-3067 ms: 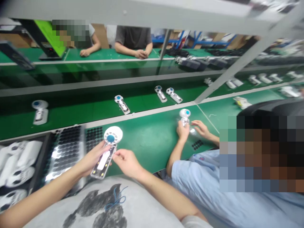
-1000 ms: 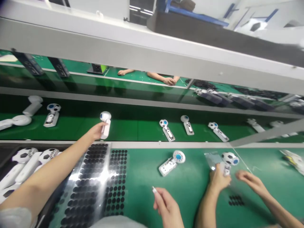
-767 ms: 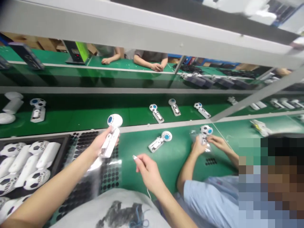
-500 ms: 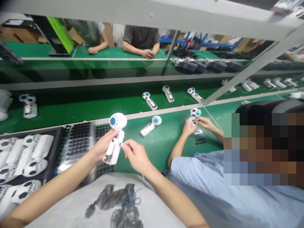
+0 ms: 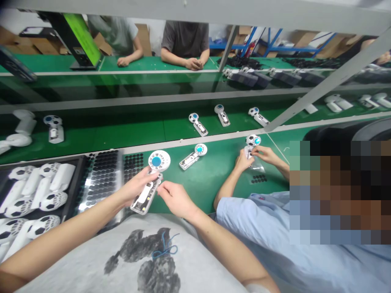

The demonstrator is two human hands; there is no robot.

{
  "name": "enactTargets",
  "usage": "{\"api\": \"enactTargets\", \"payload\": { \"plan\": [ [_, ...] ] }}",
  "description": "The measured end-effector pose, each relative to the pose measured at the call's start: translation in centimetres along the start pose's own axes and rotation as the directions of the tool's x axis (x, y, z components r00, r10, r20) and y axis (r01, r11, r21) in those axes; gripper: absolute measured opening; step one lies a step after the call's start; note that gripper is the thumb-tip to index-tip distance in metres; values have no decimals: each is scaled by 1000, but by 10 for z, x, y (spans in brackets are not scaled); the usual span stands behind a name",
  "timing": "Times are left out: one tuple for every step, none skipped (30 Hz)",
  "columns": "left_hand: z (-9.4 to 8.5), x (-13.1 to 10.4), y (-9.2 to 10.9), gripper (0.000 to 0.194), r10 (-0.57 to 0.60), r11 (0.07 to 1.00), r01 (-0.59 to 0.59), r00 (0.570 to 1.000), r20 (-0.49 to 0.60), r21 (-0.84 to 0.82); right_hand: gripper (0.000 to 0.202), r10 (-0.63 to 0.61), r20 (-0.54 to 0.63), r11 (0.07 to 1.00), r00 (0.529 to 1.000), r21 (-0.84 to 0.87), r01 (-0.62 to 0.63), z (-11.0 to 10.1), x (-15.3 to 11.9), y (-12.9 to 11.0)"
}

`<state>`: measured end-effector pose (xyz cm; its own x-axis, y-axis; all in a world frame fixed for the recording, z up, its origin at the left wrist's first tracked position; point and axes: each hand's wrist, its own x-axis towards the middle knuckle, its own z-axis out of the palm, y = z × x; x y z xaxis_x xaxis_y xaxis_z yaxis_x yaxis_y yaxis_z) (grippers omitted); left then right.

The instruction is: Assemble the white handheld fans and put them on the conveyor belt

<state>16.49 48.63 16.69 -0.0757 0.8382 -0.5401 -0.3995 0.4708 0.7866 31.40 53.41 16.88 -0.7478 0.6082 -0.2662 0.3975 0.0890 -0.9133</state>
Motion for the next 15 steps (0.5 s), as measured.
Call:
{"api": "enactTargets", "payload": {
  "plan": [
    [-1,0,-3,48,-17,1000,17,1000,-4,-15,24,5,9,1000,1000,27,-5,1,-1,2],
    [-1,0,-5,48,-27,999,27,1000,-7,-30,24,12,19,998,1000,53,-13,2,-1,3],
    [-2,0,-7,48,-33,998,33,999,-6,-45,24,18,29,997,999,78,-20,2,-2,5],
    [-3,1,-9,47,-40,997,40,999,-2,-59,24,24,39,995,999,98,-28,3,-2,7],
    [-3,1,-10,47,-45,996,45,999,3,-71,24,30,45,993,999,114,-35,4,-2,8],
    [-2,1,-11,47,-45,996,45,999,6,-80,24,34,49,991,998,125,-40,5,-2,10],
    [-1,1,-12,47,-45,995,46,999,10,-86,24,36,53,991,998,130,-42,6,-2,11],
    [1,1,-13,47,-46,995,47,999,12,-87,24,34,58,991,998,126,-42,8,-2,12],
    [2,0,-14,47,-48,995,48,999,12,-84,24,26,62,993,998,117,-33,10,-1,12],
    [3,-1,-15,46,-48,996,49,999,11,-76,24,14,65,994,998,109,-21,12,0,13],
    [2,-2,-16,44,-49,997,49,999,4,-60,23,7,65,994,998,108,-14,14,0,14],
    [-1,-3,-16,43,-49,998,49,999,-17,-40,21,12,59,993,998,117,-19,16,1,15],
    [-7,-2,-15,41,-41,999,40,998,-57,-19,19,36,43,990,998,139,-41,17,1,17],
    [-16,-1,-13,39,-18,1000,18,993,-118,1,18,75,17,983,997,169,-77,16,1,21],
    [-27,4,-10,38,19,1000,-15,980,-199,23,17,125,-15,972,992,201,-120,15,1,25]
  ]
}}
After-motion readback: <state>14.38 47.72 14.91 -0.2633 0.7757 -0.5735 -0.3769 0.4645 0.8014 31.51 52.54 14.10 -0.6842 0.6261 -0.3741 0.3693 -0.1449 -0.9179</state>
